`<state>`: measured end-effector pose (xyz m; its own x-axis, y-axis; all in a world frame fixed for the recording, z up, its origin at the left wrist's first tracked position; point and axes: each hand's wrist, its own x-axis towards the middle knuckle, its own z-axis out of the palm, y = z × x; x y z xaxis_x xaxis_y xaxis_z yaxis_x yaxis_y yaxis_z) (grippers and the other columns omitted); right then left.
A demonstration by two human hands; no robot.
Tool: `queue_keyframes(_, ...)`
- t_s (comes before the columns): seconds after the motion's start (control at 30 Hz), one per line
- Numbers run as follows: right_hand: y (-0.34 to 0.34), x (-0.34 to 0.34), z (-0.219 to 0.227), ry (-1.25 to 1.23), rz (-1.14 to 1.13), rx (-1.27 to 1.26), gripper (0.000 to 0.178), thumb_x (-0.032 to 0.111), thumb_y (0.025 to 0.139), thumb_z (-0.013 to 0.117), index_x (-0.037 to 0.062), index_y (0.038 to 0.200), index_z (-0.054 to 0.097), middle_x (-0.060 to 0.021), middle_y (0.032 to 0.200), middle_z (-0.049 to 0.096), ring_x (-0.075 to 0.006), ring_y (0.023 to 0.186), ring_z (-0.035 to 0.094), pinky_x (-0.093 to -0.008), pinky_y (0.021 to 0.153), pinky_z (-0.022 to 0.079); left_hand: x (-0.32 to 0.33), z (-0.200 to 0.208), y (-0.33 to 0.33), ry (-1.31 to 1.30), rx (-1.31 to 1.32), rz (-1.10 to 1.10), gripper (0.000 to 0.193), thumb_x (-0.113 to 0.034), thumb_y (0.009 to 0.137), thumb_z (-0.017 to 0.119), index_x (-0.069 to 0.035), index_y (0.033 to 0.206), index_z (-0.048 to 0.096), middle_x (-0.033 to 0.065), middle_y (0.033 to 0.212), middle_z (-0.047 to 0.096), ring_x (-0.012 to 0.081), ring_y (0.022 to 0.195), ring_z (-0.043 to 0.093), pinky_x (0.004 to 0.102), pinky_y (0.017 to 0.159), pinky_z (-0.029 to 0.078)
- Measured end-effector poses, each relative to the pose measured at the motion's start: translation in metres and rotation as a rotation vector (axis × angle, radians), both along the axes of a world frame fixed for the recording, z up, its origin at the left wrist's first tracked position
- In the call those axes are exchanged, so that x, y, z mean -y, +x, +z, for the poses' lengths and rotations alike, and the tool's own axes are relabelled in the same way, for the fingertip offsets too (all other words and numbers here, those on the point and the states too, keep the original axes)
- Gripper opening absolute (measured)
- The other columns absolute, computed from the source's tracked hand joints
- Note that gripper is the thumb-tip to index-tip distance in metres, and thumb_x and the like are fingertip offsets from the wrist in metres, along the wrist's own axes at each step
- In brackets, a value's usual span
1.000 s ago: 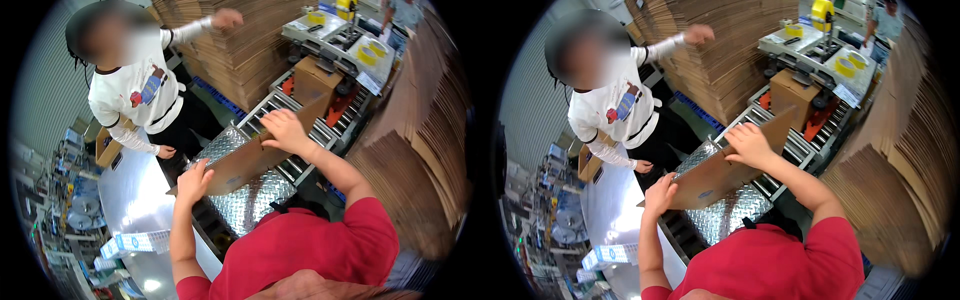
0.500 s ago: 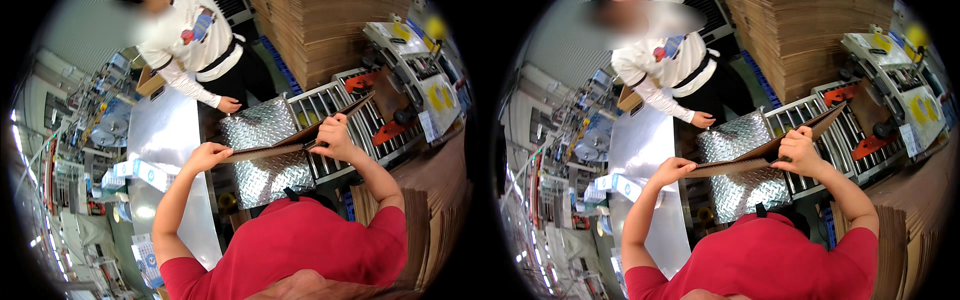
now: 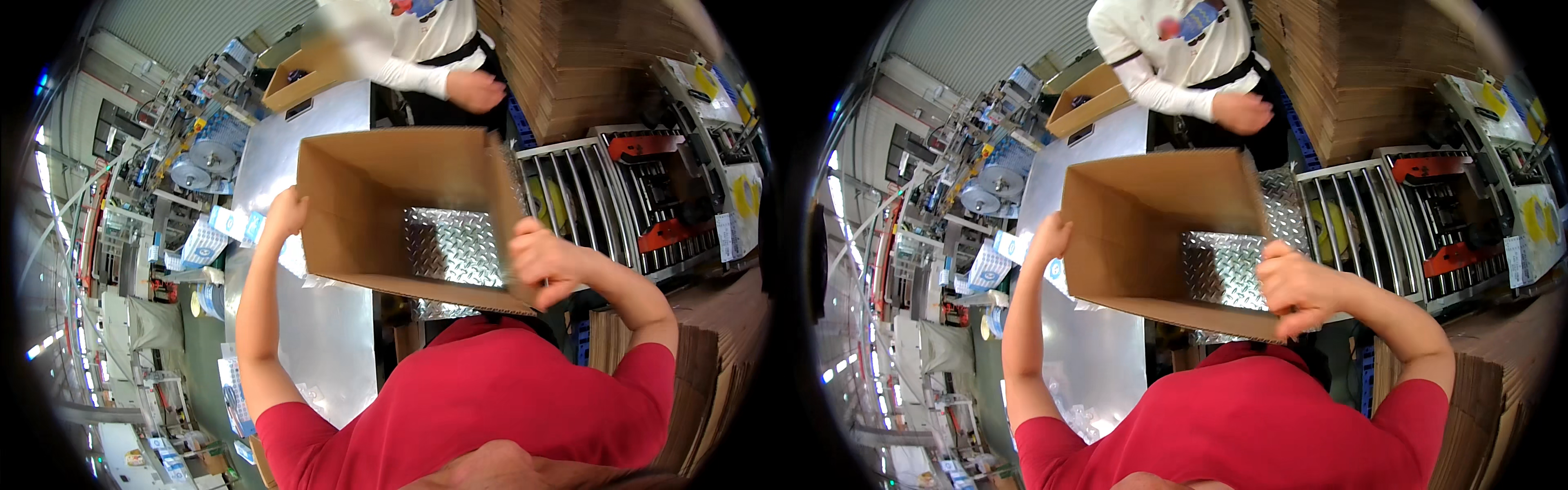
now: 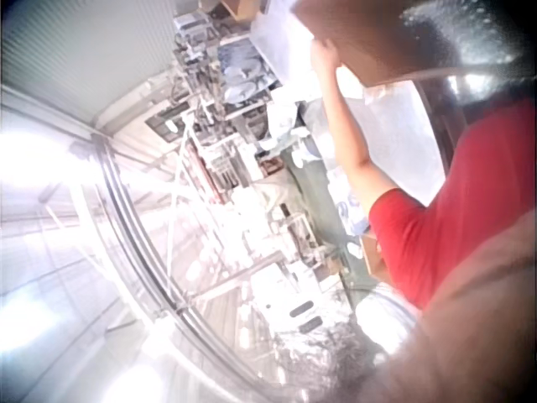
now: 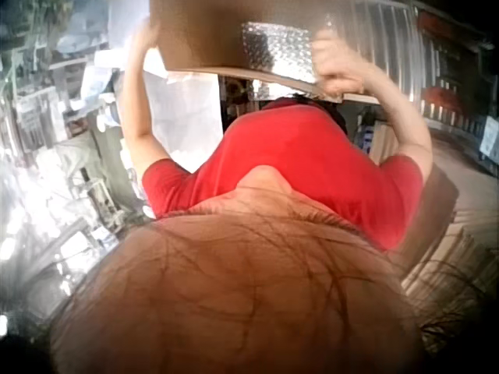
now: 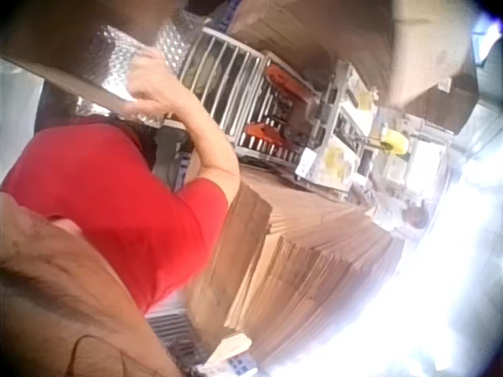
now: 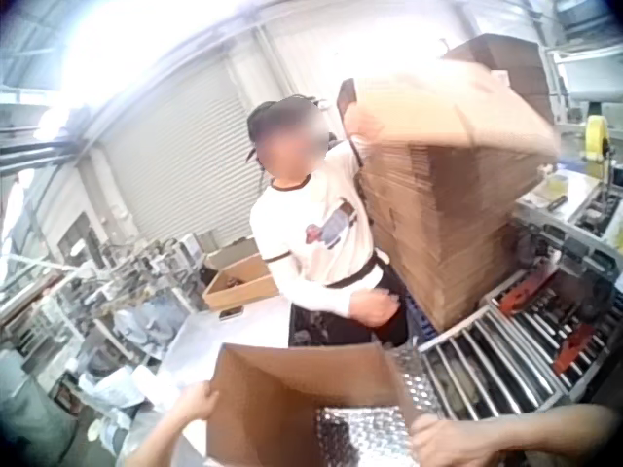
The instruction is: The person places blue boxes into cardboard cartons, folds the carton flaps, and places the filled cartons onto a conveyor belt for sealing.
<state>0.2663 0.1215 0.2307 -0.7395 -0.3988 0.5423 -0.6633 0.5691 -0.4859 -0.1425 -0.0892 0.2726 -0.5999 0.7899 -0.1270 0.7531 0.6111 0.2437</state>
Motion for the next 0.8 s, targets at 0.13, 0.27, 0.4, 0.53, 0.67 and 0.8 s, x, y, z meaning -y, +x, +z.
queue_keyframes(0.13, -0.092, 0.051, -0.072, -0.204, -0.142, 0.034, 0.039, 0.029, 0.083, 0.057, 0.0082, 0.115, 0.05, -0.0136, 0.112, 0.049, -0.0301, 0.108, 0.045, -0.047, 0.096, 0.028, -0.022, -0.037, 0.07, -0.164, 0.032, -0.254, 0.073, -0.041, 0.086, 0.049, 0.005, 0.137, 0.023, 0.0283, 0.105, 0.058, 0.0404, 0.102, 0.056, 0.0425, 0.087, 0.043)
queue_keyframes(0.27, -0.146, 0.077, -0.115, 0.219, -0.412, 0.062, 0.066, 0.03, 0.079, 0.064, 0.0132, 0.136, 0.035, -0.0166, 0.146, 0.019, -0.033, 0.136, 0.017, -0.0517, 0.108, 0.015, 0.013, -0.07, 0.088, -0.388, 0.559, -0.519, 0.094, -0.061, 0.085, 0.043, 0.008, 0.139, 0.011, 0.0338, 0.135, 0.031, 0.0361, 0.128, 0.035, 0.0383, 0.104, 0.031)
queue_keyframes(0.4, -0.14, 0.064, -0.13, 0.459, -0.316, 0.29, 0.061, 0.031, 0.081, 0.061, 0.0182, 0.135, 0.037, -0.0134, 0.144, 0.026, -0.0288, 0.136, 0.018, -0.0529, 0.108, 0.016, 0.053, -0.028, 0.087, -0.454, 0.729, -0.727, 0.079, -0.06, 0.087, 0.041, -0.002, 0.138, 0.027, 0.0202, 0.136, 0.038, 0.036, 0.127, 0.035, 0.0413, 0.103, 0.03)
queue_keyframes(0.53, -0.161, 0.024, -0.067, 0.637, -0.447, 0.008, 0.039, 0.031, 0.079, 0.057, 0.0107, 0.113, 0.056, -0.0115, 0.129, 0.045, -0.0268, 0.125, 0.037, -0.049, 0.104, 0.027, 0.03, -0.041, 0.085, -0.133, -0.244, -0.696, 0.08, -0.061, 0.079, 0.049, -0.009, 0.138, 0.033, 0.0175, 0.136, 0.037, 0.0369, 0.128, 0.031, 0.0549, 0.104, 0.022)
queue_keyframes(0.67, -0.14, -0.084, 0.009, 0.336, -1.264, 0.074, 0.037, 0.037, 0.082, 0.051, 0.0019, 0.079, 0.062, -0.0174, 0.093, 0.063, -0.0319, 0.09, 0.059, -0.0434, 0.078, 0.047, -0.02, -0.129, 0.078, 0.258, -0.422, -0.123, 0.083, -0.059, 0.078, 0.053, -0.01, 0.141, 0.027, 0.0189, 0.142, 0.028, 0.0313, 0.134, 0.023, 0.0571, 0.104, 0.018)
queue_keyframes(0.8, -0.08, -0.044, -0.07, 0.465, -1.08, 0.584, 0.055, 0.05, 0.086, 0.046, 0.0028, 0.113, 0.054, -0.0203, 0.121, 0.05, -0.0312, 0.118, 0.044, -0.0471, 0.097, 0.035, -0.027, -0.225, 0.03, 0.685, 0.431, 0.522, 0.077, -0.059, 0.086, 0.039, -0.007, 0.141, 0.024, 0.0162, 0.143, 0.027, 0.0302, 0.134, 0.022, 0.0452, 0.107, 0.019)
